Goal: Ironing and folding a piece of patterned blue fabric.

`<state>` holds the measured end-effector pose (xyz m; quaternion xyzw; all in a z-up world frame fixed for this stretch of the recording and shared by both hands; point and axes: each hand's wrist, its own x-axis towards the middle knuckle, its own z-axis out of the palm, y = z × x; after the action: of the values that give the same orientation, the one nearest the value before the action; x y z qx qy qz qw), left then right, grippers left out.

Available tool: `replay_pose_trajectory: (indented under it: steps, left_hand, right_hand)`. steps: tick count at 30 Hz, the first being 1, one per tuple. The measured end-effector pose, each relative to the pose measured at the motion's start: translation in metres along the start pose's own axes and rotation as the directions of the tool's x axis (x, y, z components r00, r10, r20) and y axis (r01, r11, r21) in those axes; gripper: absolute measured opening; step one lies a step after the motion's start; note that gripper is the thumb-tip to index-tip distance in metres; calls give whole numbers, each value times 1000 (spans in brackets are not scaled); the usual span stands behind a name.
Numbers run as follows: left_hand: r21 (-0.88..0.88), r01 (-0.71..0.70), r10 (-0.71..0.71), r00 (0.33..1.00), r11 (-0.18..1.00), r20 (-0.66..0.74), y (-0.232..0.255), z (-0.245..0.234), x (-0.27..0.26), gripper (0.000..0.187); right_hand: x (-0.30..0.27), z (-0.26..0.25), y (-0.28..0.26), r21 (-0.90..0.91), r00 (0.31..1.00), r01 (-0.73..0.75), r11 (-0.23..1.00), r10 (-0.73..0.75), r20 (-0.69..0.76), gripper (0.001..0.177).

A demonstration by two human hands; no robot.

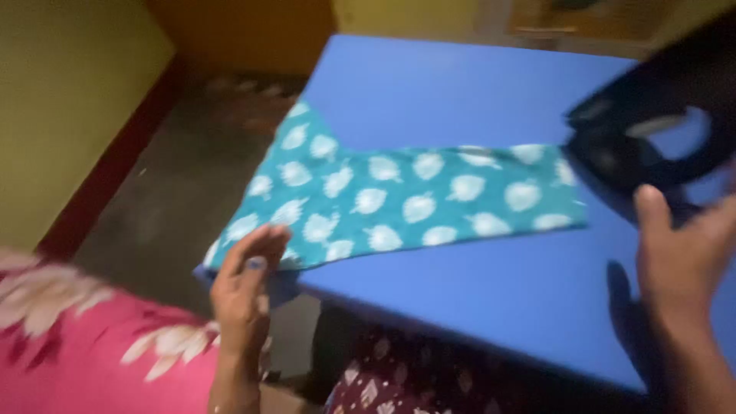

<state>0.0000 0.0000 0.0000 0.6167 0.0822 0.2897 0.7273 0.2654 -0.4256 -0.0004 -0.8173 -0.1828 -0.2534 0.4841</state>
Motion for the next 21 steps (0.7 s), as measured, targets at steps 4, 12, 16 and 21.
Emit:
replay_pose_trajectory:
  steps: [4, 12, 16, 21]
  left_hand:
    - [7, -26, 27, 880, 1000, -474, -56, -87, -50, 39]
    - [-394, 474, -608, 702, 788, -371, -129, -124, -39, 106]
    - [-773, 322, -752, 594, 546, -284, -179, -175, -7, 126]
    - [-822, 338, -876, 324, 459, -357, -264, -252, 9, 114]
  right_hand:
    - [-19, 27, -77, -353, 961, 255, 900, -198, 192, 46]
    - [-17, 129, -215, -53, 721, 635, 771, -566, 399, 90]
    - [-51, 187, -255, 248, 576, 582, 775, -608, 547, 77]
    - [-80, 241, -282, 292, 358, 678, 674, -650, 670, 64]
